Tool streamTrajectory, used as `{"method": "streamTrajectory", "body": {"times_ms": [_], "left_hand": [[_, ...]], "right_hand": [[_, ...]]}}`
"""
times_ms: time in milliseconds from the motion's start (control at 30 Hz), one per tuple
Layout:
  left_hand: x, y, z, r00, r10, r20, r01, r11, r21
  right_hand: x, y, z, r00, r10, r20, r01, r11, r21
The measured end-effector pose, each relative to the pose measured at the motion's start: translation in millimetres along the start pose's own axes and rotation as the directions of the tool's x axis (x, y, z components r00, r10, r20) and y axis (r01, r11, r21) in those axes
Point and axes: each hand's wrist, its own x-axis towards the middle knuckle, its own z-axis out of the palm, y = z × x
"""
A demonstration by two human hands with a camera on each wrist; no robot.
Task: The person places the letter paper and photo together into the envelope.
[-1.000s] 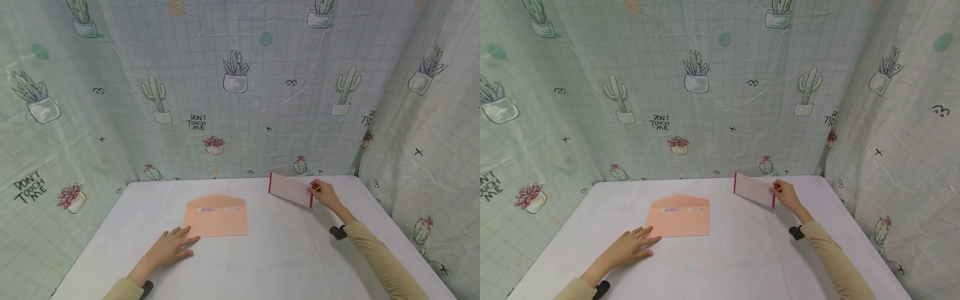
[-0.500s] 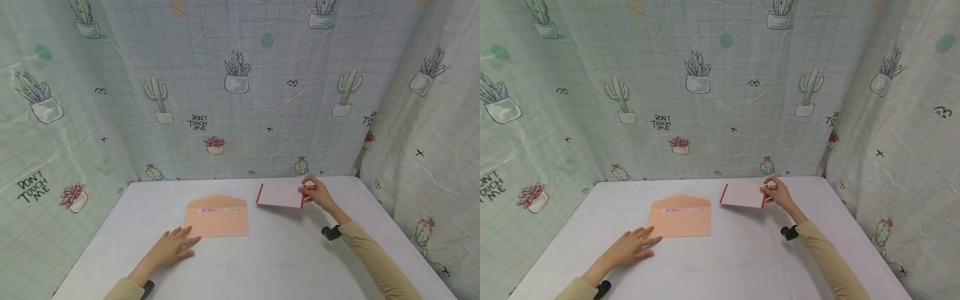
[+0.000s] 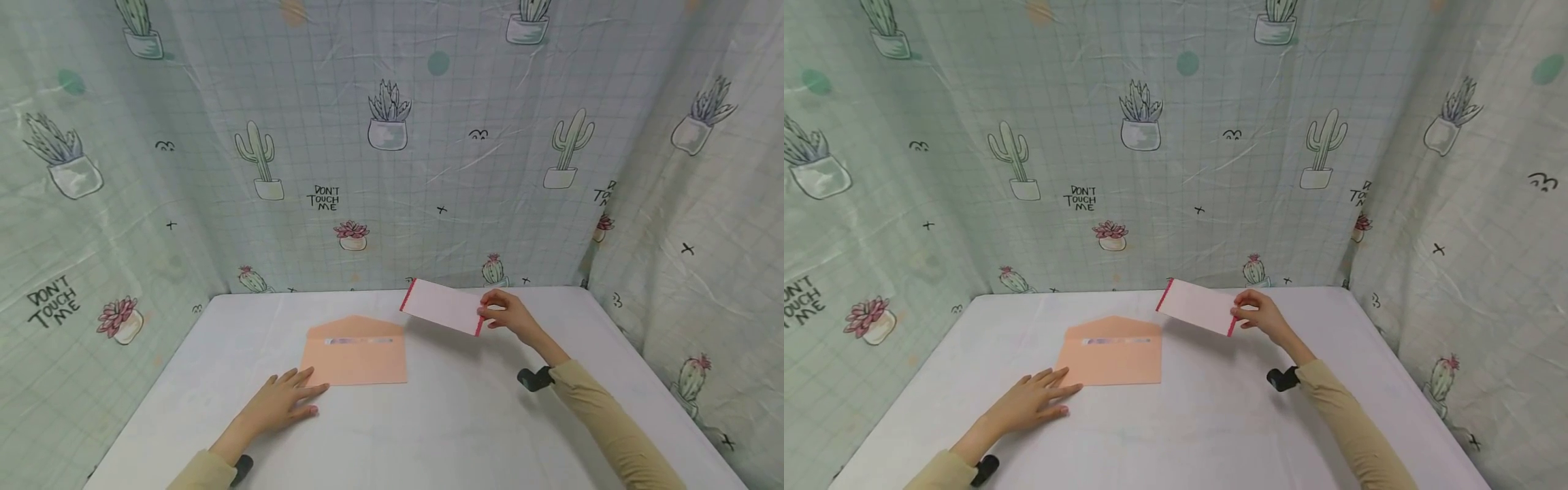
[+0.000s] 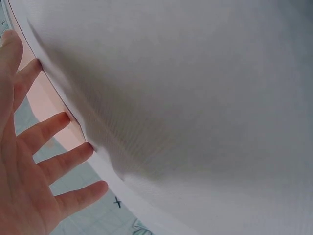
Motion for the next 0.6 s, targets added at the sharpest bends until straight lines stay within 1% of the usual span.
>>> {"method": "streamTrajectory", "body": {"times_ms": [133,233,333,400,600], "left_hand": [[0.0,-0.3,0.4,1.0,0.003,-0.006,-0.003,1.0,0.001],[-0.1,-0.6,0.6,1.0,0.0,-0.005,0.0,1.0,-0.005],[-0.2,-0.8,0.8,1.0,-0.002,-0.002,0.002,1.0,-0.005],[-0.2,-1.1,1.2,1.0,-0.003,0.001,0.003,1.0,-0.002],[-1.1,-2.3,2.3,1.0,0.001,-0.001,-0.001,1.0,-0.001]], "right_hand": [[3.1,-3,5,0.998,0.028,0.063,-0.033,0.997,0.068],[6.0,-5,10,0.995,0.037,0.094,-0.047,0.994,0.102],[7.5,-7,16,0.995,0.039,0.094,-0.05,0.992,0.117],[8.2,-8,21,0.996,0.036,0.08,-0.046,0.991,0.126],[12.7,-5,32,0.999,0.005,0.052,-0.012,0.99,0.143]]}}
